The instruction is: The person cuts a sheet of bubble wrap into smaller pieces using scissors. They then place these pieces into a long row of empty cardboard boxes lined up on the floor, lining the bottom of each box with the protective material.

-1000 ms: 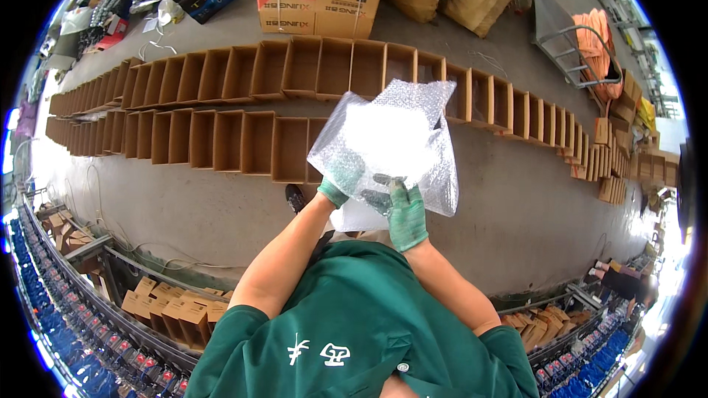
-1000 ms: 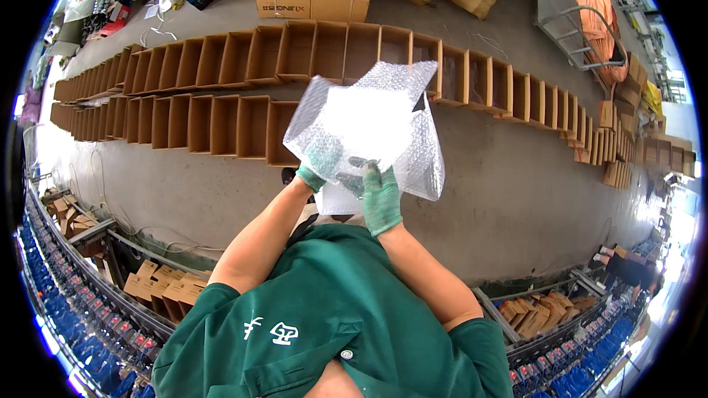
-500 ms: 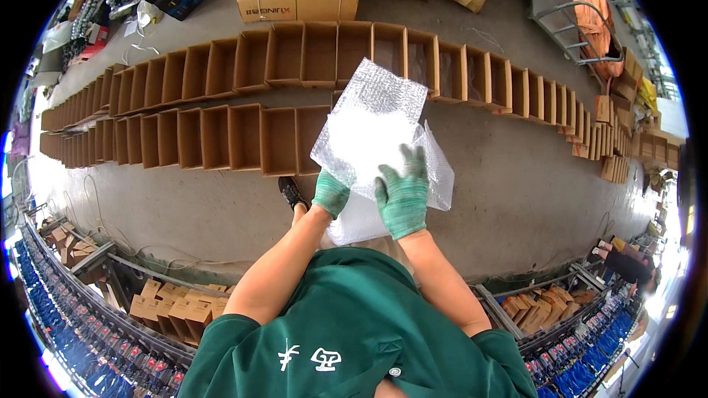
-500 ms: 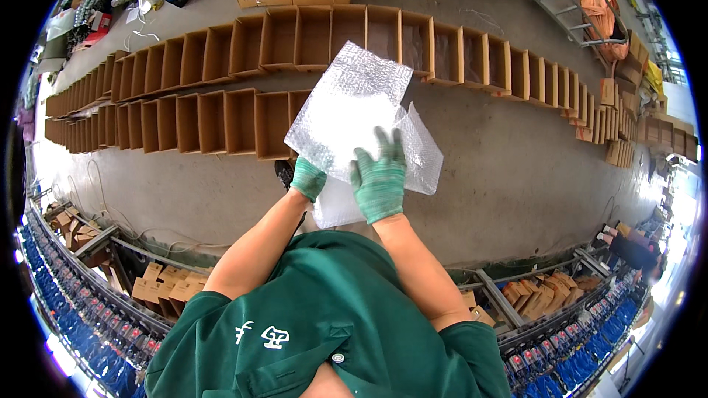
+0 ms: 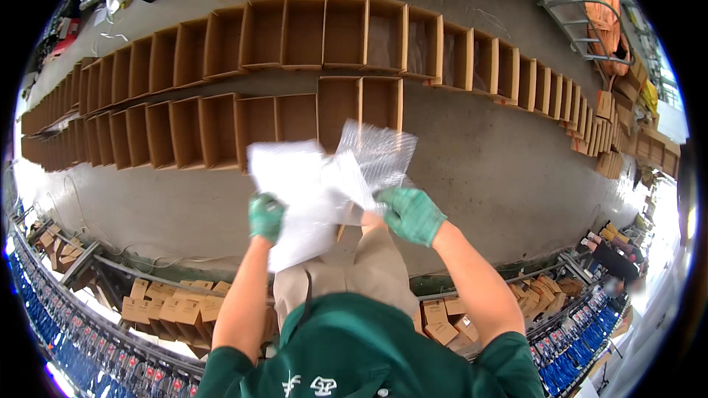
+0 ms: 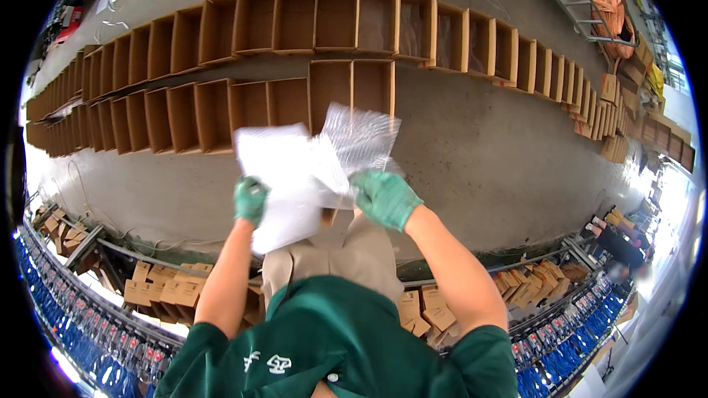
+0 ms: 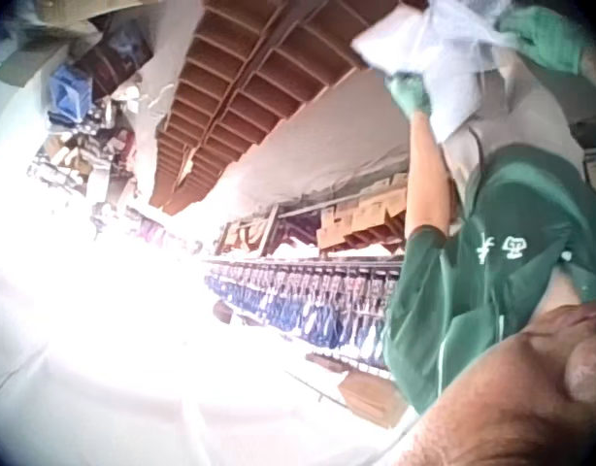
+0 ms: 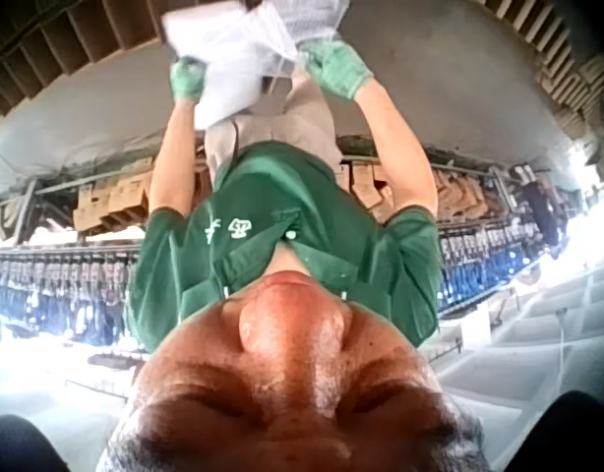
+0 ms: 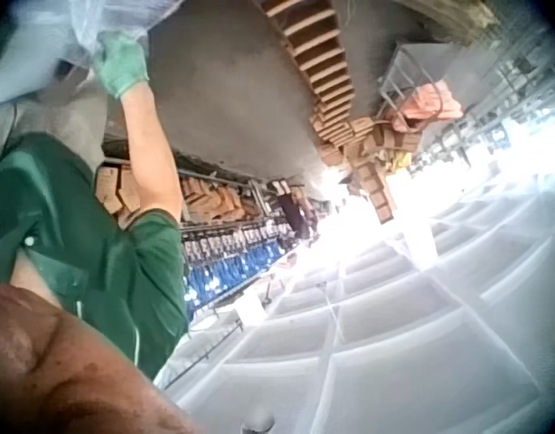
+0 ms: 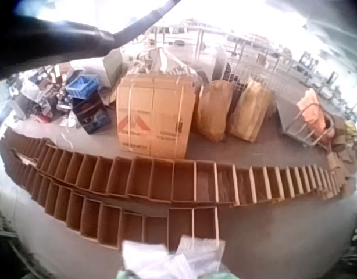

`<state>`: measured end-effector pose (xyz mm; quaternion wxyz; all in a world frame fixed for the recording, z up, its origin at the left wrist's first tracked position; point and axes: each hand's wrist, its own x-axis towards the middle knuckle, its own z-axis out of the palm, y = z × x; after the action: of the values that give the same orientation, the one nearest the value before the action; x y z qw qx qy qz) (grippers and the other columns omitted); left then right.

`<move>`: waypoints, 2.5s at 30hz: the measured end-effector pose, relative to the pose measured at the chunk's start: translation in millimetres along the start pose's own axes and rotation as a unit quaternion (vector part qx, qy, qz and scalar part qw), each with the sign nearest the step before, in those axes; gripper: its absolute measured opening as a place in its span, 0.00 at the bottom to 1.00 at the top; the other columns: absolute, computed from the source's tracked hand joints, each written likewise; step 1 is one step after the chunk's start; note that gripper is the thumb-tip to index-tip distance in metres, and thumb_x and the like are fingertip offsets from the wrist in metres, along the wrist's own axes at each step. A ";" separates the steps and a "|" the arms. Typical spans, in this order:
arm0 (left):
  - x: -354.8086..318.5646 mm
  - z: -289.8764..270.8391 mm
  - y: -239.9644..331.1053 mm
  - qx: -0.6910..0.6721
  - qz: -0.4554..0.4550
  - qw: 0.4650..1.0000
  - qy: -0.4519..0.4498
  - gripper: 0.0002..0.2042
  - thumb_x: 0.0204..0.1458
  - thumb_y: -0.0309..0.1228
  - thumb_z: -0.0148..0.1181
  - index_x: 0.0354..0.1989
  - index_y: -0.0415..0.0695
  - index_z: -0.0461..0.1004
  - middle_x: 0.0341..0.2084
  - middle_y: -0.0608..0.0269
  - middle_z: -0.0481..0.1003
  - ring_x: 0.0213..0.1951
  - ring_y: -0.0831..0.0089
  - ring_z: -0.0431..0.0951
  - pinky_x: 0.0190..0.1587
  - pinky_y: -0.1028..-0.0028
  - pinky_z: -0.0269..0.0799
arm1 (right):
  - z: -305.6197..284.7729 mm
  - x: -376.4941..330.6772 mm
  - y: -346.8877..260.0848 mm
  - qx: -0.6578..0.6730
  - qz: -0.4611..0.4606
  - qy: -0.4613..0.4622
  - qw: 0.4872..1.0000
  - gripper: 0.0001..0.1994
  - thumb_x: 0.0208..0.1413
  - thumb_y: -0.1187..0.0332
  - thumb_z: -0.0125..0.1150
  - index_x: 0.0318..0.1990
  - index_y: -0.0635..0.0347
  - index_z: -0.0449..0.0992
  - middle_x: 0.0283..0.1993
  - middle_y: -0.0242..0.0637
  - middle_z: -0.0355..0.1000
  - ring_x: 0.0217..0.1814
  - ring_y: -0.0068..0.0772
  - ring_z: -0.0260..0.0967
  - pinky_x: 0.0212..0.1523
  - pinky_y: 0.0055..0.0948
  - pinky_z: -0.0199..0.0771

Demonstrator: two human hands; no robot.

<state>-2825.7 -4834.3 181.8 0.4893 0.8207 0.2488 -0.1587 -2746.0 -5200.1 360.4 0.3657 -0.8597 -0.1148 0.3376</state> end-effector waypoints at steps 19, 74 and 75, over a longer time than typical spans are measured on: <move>38.0 -160.9 -123.5 0.086 -0.124 0.973 0.177 0.12 0.66 0.36 0.55 0.48 0.40 0.70 0.39 0.64 0.72 0.43 0.73 0.70 0.47 0.72 0.69 | 79.2 344.8 451.7 -0.131 0.289 0.034 0.948 0.15 0.62 0.67 0.51 0.54 0.55 0.75 0.53 0.53 0.75 0.55 0.56 0.74 0.55 0.46 0.74; 101.5 36.9 -73.0 0.104 -0.080 0.989 0.074 0.31 0.59 0.54 0.57 0.57 0.37 0.69 0.52 0.54 0.72 0.52 0.62 0.70 0.56 0.59 0.68 | 58.2 377.5 475.4 -0.237 0.237 0.123 0.934 0.16 0.61 0.55 0.59 0.54 0.45 0.75 0.53 0.46 0.76 0.54 0.56 0.74 0.56 0.47 0.74; 101.6 38.1 -71.4 0.104 -0.065 0.990 0.073 0.31 0.59 0.54 0.57 0.57 0.37 0.69 0.52 0.54 0.72 0.53 0.62 0.71 0.55 0.59 0.68 | 69.4 380.5 476.5 -0.220 0.260 0.141 0.930 0.14 0.60 0.57 0.59 0.52 0.44 0.77 0.52 0.46 0.77 0.53 0.56 0.73 0.54 0.47 0.74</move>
<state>-2782.7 -4813.8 60.9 0.3702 0.8587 0.3187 -0.1552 -2532.0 -5329.2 -200.1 0.0793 -0.9572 0.0939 0.2621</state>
